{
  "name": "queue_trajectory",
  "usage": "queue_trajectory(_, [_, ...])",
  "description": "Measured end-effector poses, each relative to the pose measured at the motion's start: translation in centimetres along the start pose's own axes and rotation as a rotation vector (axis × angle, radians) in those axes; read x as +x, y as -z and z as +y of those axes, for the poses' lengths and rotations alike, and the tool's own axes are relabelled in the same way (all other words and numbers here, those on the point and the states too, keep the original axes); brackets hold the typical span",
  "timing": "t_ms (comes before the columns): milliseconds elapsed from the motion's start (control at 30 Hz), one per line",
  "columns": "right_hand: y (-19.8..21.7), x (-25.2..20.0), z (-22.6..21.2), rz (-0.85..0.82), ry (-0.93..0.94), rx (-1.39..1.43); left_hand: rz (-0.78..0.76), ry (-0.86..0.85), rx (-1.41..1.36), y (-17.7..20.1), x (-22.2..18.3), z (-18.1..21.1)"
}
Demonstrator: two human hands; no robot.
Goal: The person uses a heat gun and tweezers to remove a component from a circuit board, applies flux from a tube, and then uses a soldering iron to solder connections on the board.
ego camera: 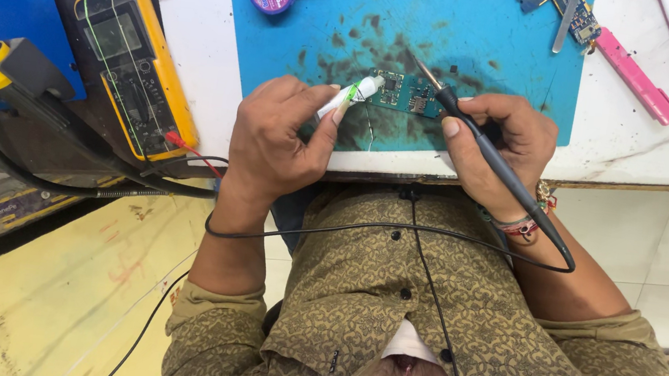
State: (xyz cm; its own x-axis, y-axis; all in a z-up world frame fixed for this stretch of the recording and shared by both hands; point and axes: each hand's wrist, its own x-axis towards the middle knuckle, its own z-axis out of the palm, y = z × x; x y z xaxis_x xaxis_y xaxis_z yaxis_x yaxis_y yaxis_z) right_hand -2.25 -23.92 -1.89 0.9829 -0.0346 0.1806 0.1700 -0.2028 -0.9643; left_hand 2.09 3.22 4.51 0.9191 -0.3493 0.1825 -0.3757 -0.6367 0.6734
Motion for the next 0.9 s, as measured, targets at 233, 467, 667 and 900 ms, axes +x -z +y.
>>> queue_trajectory(233, [0.0, 0.1, 0.1, 0.002, 0.006, 0.006, -0.003, -0.007, 0.064, 0.6, 0.4, 0.3])
queue_trajectory(467, [0.1, 0.0, -0.1, 0.000, 0.011, 0.030, -0.128, -0.060, 0.206, 2.2, 2.2, 2.0])
queue_trajectory(667, [0.1, 0.0, -0.1, 0.011, 0.020, 0.030, -0.216, -0.082, 0.343, 2.7, 3.8, 3.4])
queue_trajectory(900, [0.1, 0.0, -0.1, 0.004, 0.015, 0.038, -0.228, -0.090, 0.399, 3.0, 4.2, 4.1])
